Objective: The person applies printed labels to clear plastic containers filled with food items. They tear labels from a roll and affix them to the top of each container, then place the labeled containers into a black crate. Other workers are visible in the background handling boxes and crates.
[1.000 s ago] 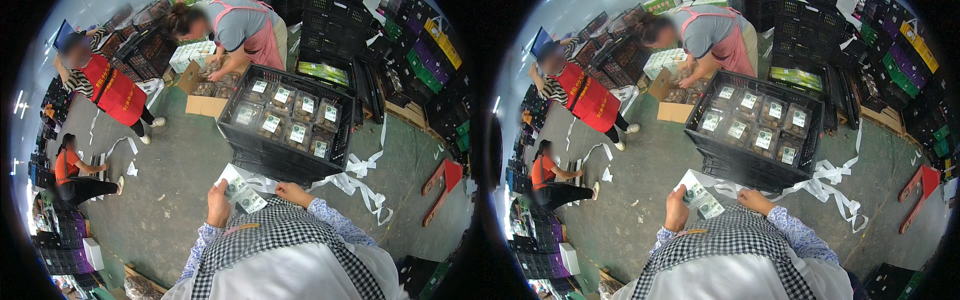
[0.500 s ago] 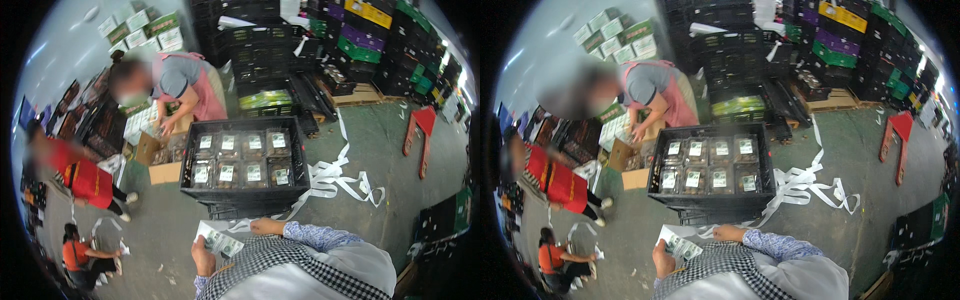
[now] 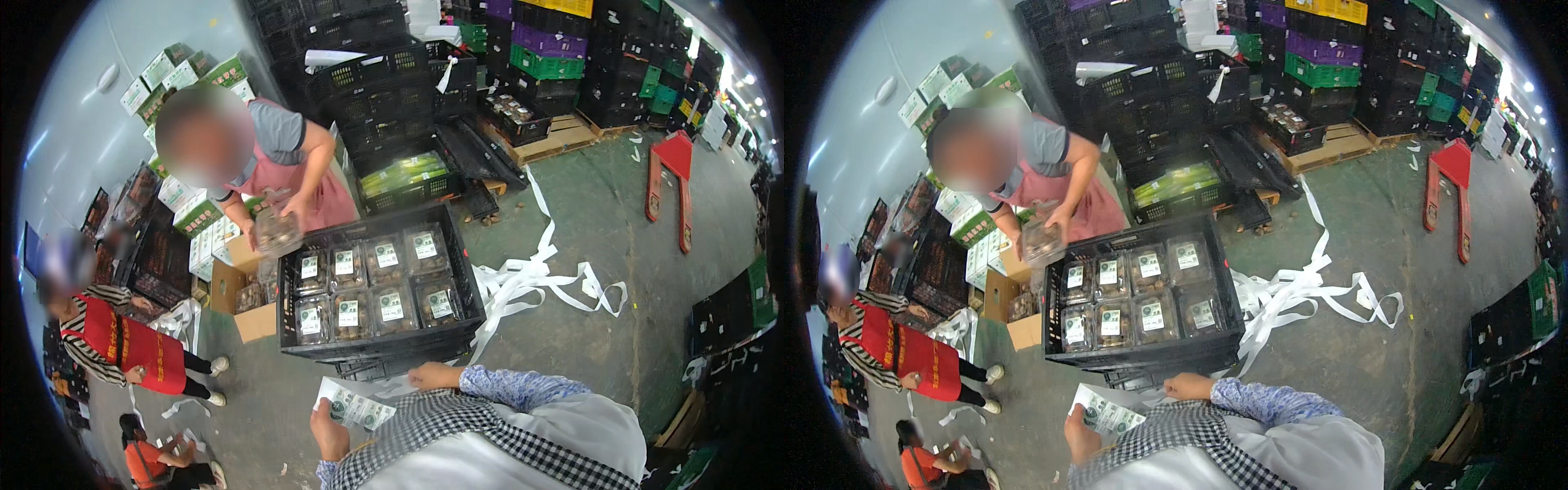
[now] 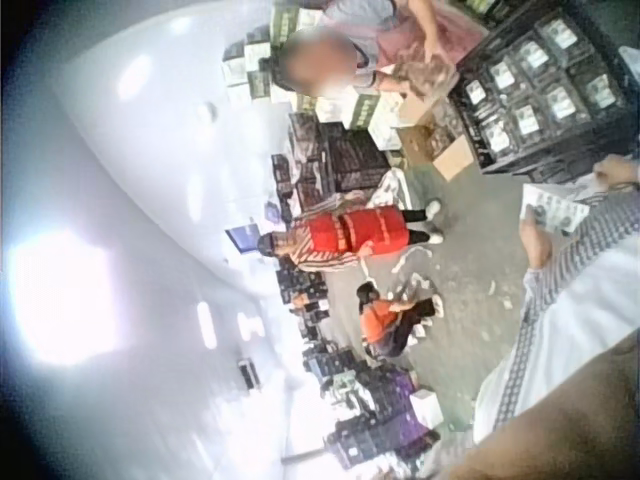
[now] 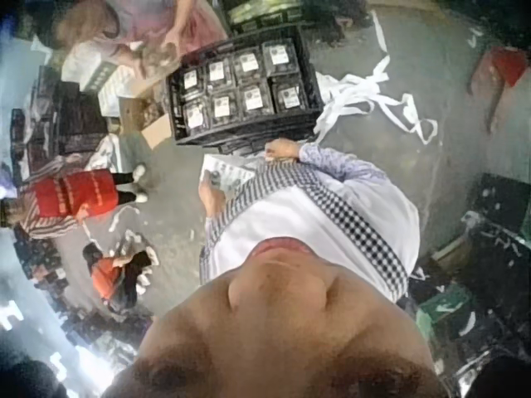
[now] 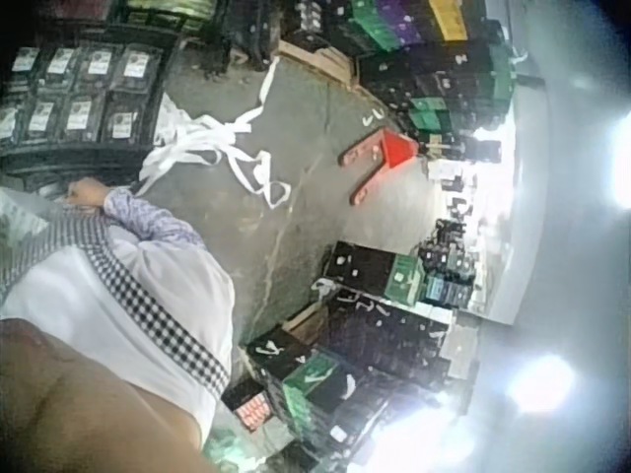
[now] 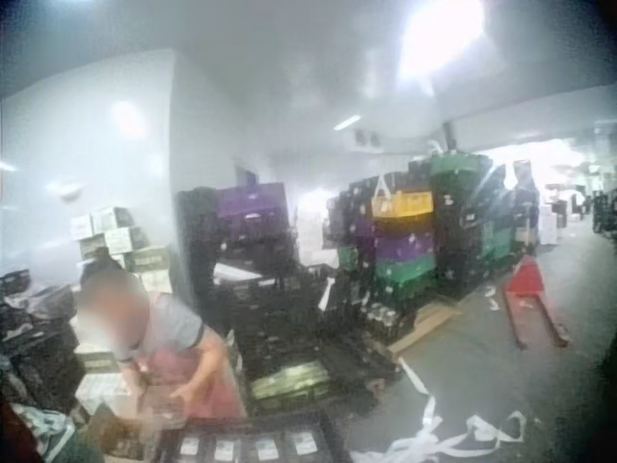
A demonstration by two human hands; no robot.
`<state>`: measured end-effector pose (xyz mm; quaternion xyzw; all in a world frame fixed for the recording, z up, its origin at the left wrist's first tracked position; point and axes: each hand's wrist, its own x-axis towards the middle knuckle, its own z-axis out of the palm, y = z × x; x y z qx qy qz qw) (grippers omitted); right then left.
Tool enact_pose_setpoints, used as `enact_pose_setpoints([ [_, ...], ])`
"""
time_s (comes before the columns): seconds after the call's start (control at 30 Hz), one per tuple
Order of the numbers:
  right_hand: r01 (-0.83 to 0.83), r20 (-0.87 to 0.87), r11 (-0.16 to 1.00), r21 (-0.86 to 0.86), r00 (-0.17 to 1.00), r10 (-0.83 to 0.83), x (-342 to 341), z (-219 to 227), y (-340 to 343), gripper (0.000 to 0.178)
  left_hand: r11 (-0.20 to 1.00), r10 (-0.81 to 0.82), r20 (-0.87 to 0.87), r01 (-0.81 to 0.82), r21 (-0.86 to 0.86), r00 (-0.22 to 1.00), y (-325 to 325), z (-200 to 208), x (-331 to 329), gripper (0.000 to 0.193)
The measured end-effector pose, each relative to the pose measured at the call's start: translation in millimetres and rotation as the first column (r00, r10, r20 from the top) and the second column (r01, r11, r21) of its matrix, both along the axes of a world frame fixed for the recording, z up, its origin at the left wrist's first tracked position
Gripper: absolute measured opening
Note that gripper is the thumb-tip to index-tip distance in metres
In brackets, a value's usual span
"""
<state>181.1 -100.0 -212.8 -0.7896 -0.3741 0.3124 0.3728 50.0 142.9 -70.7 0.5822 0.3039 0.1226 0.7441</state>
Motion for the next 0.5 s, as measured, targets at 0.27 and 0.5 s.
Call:
enact_pose_setpoints([
  [0.27, 0.008, -0.068, 1.000, -0.029, 0.998, -0.010, 40.0, 26.8, -40.0, 0.024, 0.983, 0.022, -0.124, 0.002, 0.184, 0.992, -38.5, 28.2, 39.9, 0.028],
  [0.5, 0.223, -0.235, 0.966, 0.132, 0.954, -0.188, 76.7, 60.2, -69.7, 0.024, 0.944, 0.234, -0.106, -0.252, -0.212, 0.966, -60.0, -4.1, 45.3, 0.029],
])
